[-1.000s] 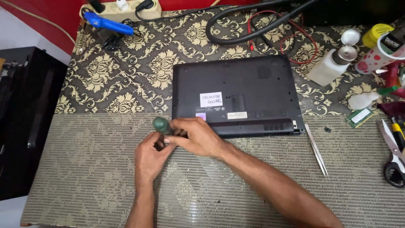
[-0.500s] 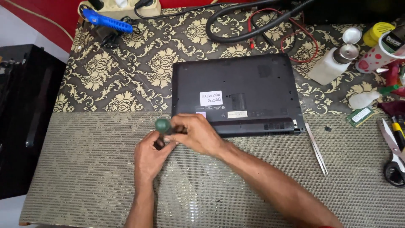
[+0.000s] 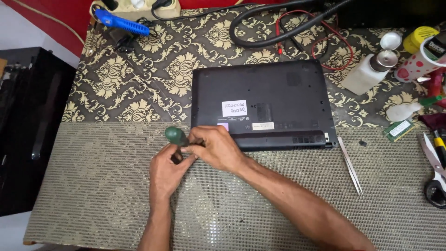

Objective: Using a manual screwdriver to remove or secure screws on the bottom panel of a laptop.

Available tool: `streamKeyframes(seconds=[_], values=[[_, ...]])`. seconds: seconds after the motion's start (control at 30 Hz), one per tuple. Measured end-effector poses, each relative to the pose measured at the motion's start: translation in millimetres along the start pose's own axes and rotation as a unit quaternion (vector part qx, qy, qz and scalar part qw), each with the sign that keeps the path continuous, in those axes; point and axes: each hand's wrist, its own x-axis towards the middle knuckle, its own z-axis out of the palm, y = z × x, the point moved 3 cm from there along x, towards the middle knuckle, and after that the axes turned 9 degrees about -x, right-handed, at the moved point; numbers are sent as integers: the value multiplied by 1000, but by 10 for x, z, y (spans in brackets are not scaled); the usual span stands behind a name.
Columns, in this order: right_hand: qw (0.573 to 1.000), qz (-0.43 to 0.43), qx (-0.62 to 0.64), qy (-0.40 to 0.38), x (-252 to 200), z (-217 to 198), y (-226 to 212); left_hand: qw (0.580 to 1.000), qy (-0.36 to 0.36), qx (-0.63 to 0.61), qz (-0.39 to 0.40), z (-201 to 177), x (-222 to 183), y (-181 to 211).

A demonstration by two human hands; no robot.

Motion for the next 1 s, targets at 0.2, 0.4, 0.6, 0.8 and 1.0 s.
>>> streamKeyframes(seconds=[0.2,0.4,0.6,0.8,1.0], values=[[996,50,33,64,-55,-130,-229,998,-25,-47,-21,-80,-95,330],[949,290,107,64,-144,-919,-721,994,-18,-55,-96,-130,-112,440],[936,265,155,172,-642,-1341,-412,978,-160,-124,55,138,-168,1183],[914,174,275,240,-921,-1387,76,942,-190,-248,119,485,-133,1502],[923,193,250,220,-1029,-1357,149,930,-160,-317,94,682,-152,1150]])
